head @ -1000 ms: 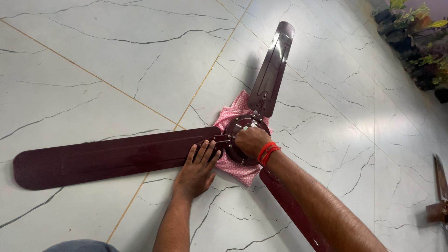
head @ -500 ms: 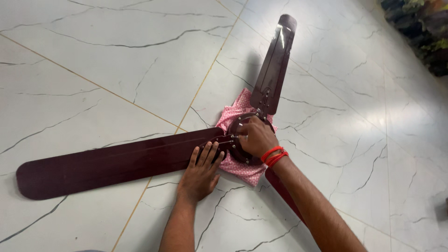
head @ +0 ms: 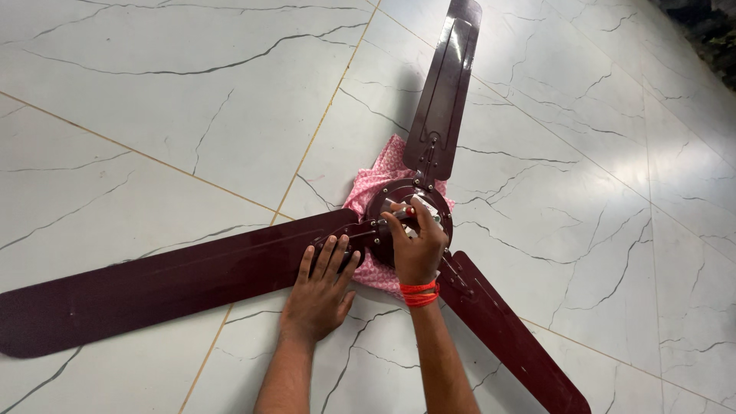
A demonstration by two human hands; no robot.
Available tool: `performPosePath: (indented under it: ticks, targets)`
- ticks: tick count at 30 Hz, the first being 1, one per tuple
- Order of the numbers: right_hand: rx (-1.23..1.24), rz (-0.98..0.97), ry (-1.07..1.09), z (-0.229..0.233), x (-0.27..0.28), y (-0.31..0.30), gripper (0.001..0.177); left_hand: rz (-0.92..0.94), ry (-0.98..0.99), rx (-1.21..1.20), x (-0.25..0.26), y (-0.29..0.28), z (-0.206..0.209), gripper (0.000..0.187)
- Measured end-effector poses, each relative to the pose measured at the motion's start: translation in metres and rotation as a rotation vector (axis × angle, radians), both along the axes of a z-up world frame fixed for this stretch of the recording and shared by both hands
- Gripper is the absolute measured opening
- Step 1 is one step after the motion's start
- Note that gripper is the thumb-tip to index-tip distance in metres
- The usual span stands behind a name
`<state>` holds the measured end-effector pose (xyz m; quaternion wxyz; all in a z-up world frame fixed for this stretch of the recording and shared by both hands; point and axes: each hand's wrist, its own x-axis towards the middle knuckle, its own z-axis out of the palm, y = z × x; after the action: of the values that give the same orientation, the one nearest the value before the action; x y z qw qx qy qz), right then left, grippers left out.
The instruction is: The person uses a screwdriver to tighten screws on the central hub of a ceiling fan lying on the floor. They rotate the fan to access different blade attachment points and continue tightening the screws.
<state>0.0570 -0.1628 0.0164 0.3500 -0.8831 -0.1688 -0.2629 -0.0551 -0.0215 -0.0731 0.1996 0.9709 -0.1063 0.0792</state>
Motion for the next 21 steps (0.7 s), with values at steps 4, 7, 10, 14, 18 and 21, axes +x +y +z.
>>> performPosePath:
  ticks: [4, 7, 10, 14, 18, 21]
  targets:
    - [0.054, 0.091, -0.127, -0.021, -0.005, -0.007, 0.066, -0.018, 0.046, 0.017, -0.003, -0.002, 0.002, 0.077]
    - [0.054, 0.180, -0.220, -0.026, 0.001, -0.011, 0.079, -0.009, 0.027, 0.021, 0.001, 0.001, 0.004, 0.078]
    - [0.092, 0.223, -0.159, -0.026, 0.002, -0.020, 0.078, -0.004, 0.016, 0.013, 0.001, 0.000, 0.001, 0.077]
    - [0.068, 0.371, -0.104, -0.017, 0.007, -0.024, 0.075, -0.002, 0.026, 0.023, -0.001, -0.001, 0.001, 0.076]
    - [0.037, 0.480, -0.014, 0.001, 0.015, -0.026, 0.067, 0.008, -0.005, 0.019, -0.001, 0.000, 0.000, 0.076]
    - [0.059, 0.505, 0.047, 0.010, 0.015, -0.026, 0.056, 0.004, -0.006, 0.036, -0.001, 0.000, -0.002, 0.077]
